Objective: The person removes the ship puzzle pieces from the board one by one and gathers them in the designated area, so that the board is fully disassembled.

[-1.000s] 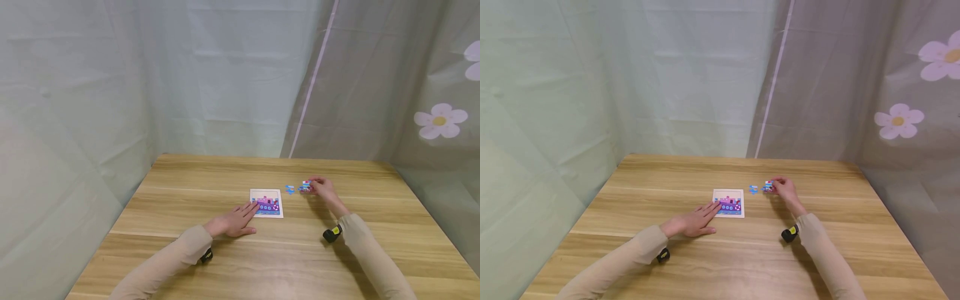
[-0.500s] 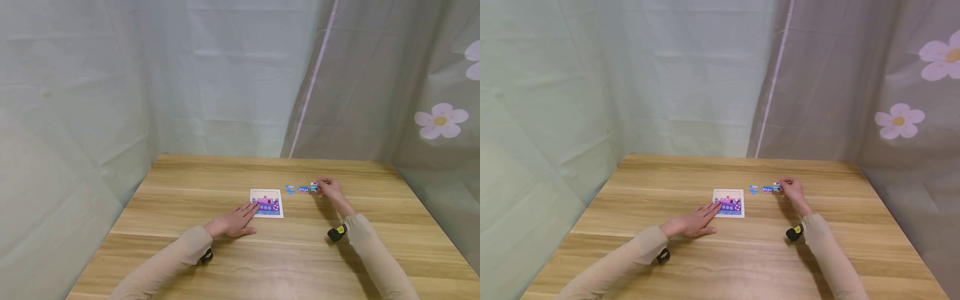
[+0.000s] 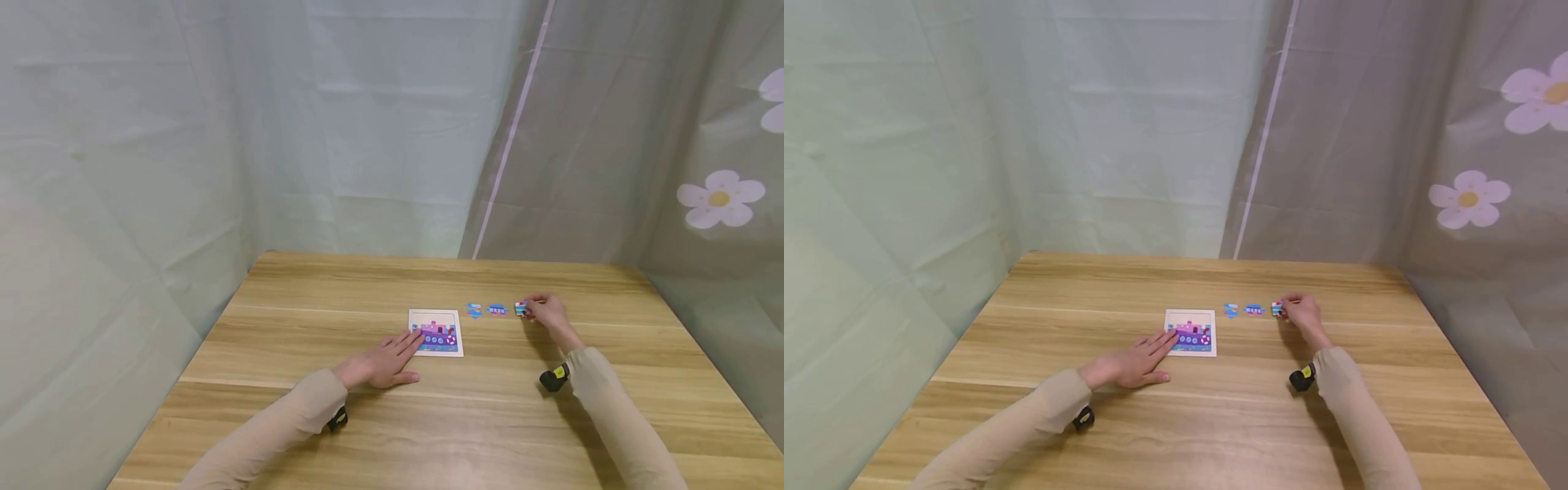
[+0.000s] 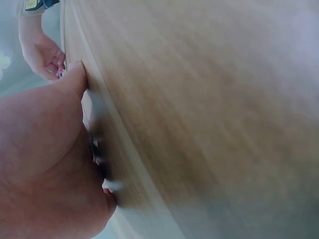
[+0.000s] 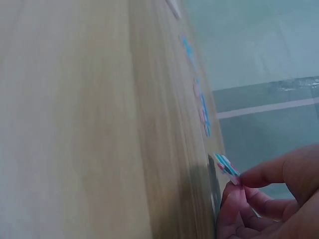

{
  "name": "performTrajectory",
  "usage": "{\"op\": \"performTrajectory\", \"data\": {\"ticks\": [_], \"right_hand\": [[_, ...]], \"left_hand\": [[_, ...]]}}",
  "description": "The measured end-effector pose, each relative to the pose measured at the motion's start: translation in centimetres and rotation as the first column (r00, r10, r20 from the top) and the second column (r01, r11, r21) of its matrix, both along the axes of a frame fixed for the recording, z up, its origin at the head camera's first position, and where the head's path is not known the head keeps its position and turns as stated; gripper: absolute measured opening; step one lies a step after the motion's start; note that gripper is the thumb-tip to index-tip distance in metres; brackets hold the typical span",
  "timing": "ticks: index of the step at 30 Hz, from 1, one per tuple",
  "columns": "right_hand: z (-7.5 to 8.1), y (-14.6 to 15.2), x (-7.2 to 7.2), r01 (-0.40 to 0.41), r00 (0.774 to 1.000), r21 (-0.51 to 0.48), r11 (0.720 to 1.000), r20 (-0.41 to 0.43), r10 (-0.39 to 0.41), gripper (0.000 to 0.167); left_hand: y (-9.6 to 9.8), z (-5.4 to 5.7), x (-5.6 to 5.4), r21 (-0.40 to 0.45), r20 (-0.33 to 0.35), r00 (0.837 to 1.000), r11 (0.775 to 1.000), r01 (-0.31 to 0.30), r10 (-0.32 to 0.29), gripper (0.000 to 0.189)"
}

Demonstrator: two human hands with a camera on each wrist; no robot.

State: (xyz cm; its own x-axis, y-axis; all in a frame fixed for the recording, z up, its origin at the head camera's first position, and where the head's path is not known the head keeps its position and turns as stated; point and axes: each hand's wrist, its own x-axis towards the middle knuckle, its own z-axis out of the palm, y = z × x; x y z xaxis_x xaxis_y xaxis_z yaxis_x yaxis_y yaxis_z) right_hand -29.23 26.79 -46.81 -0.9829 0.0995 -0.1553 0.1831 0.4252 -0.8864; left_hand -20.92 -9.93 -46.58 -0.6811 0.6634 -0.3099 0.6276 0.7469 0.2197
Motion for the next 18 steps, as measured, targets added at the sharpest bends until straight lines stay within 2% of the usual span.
{"op": "performTrajectory", "data": {"ticks": [5, 10, 18], "right_hand": [[-0.05, 0.05, -0.20, 0.025, 0.999, 0.132, 0.991, -0.050, -0.019, 0.028], [0.13, -0.03, -0.30, 0.022, 0.996, 0.280, 0.960, -0.088, 0.002, 0.025], [0.06, 0.03, -0.33, 0.017, 0.994, 0.344, 0.939, -0.104, 0.020, 0.023]], "left_hand": [[-0.04, -0.16, 0.04, 0.001, -0.005, 1.000, 1.000, 0.002, -0.002, 0.076], [-0.09, -0.02, 0.02, 0.008, -0.007, 1.000, 1.000, -0.002, 0.003, 0.075], [-0.08, 0.02, 0.12, -0.002, -0.002, 1.000, 1.000, 0.002, -0.002, 0.076]]}}
